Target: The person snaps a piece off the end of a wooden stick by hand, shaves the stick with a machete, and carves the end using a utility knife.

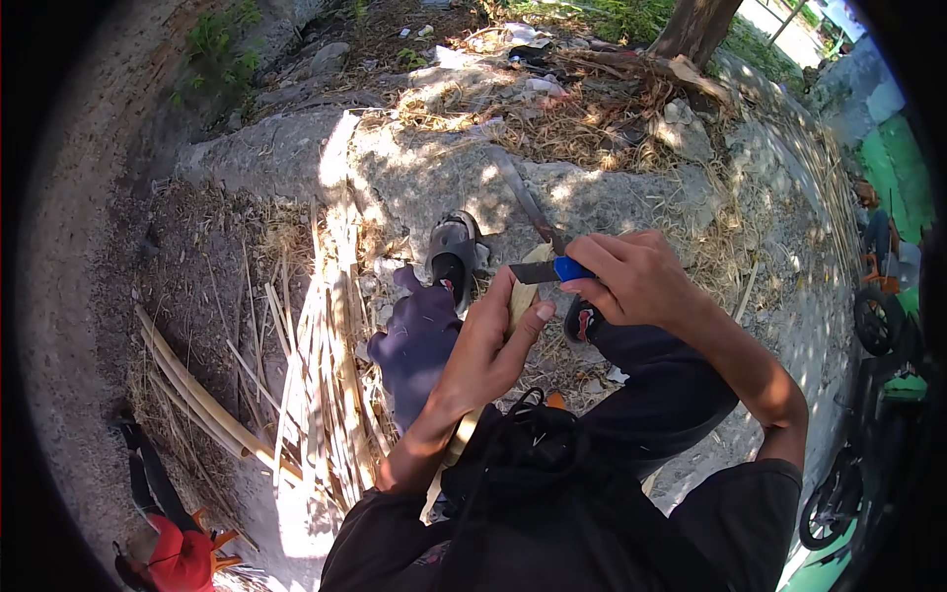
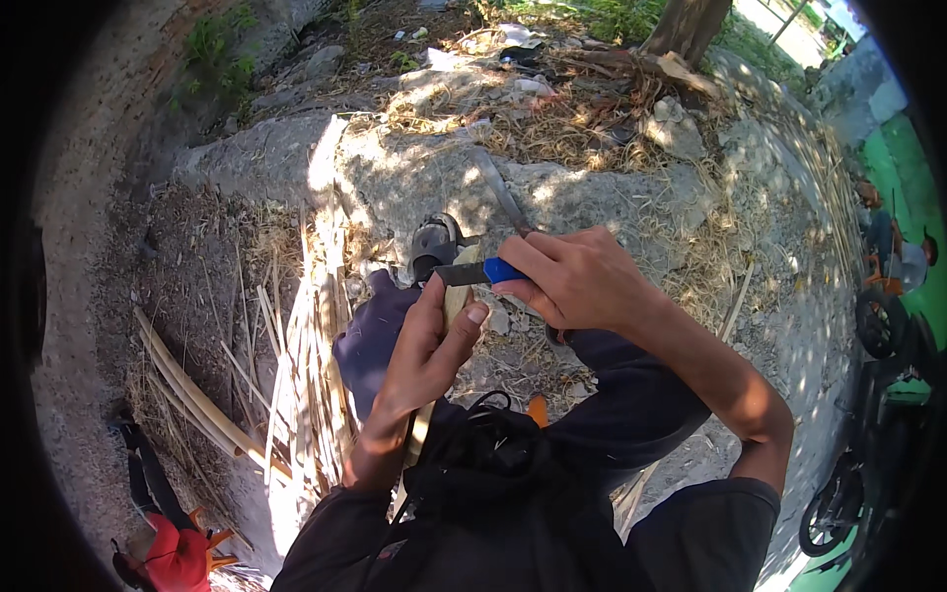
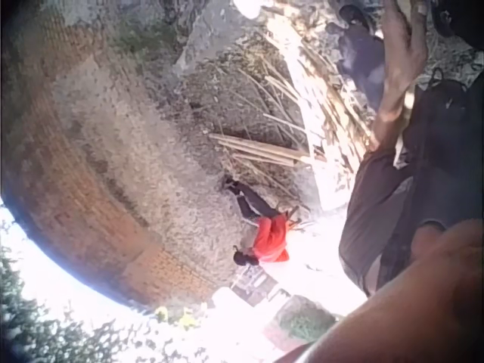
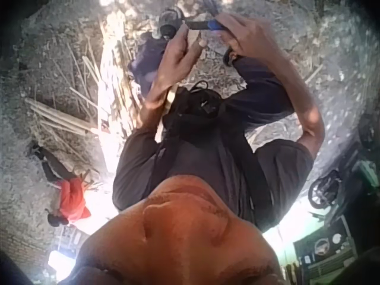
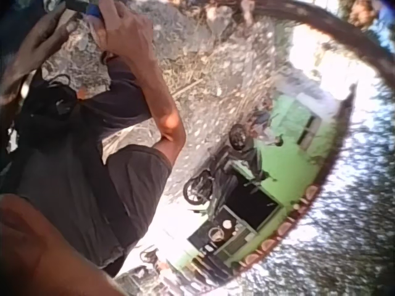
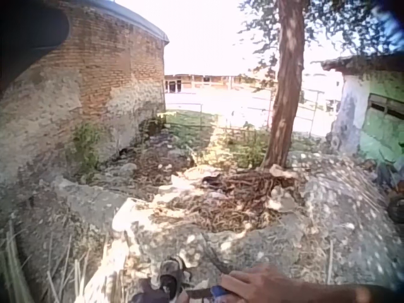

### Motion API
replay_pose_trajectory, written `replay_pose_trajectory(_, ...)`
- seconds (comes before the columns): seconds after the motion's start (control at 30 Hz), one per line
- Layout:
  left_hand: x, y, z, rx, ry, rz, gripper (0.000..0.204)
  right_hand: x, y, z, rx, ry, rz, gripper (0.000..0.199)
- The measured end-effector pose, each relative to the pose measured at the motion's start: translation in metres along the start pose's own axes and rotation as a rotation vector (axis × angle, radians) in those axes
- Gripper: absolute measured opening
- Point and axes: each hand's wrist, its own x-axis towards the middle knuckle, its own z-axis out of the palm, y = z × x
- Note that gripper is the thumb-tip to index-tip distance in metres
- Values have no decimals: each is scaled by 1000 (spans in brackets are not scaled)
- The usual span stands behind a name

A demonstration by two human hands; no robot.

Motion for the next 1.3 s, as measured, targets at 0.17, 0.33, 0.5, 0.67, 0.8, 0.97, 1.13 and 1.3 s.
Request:
replay_pose_trajectory(0.17, 4, -2, -6, 70, 38, -3, 18, 9, 5, 1, -75, 78, 22, 29)
replay_pose_trajectory(0.33, -11, 7, -5, -18, -54, 84, 19, 12, 67, -9, -167, -5, 664, 33)
replay_pose_trajectory(0.5, -4, -5, -9, 147, 48, 66, 19, -1, 44, -20, 57, 95, 621, 34)
replay_pose_trajectory(0.67, -6, 4, -15, -202, 39, -237, 19, 23, 8, -14, 276, 60, 253, 32)
replay_pose_trajectory(0.8, -3, -3, -12, -62, -37, -22, 24, 14, -7, -10, 220, -18, 95, 33)
replay_pose_trajectory(0.97, -3, -10, -11, -131, -52, -116, 35, 11, -16, -3, 143, -38, 40, 30)
replay_pose_trajectory(1.13, -2, -19, -9, -16, -35, 11, 30, 11, -17, 0, 10, 17, 20, 31)
replay_pose_trajectory(1.3, 4, -20, -8, 24, -17, 59, 30, 12, 0, 4, -97, 62, -35, 34)
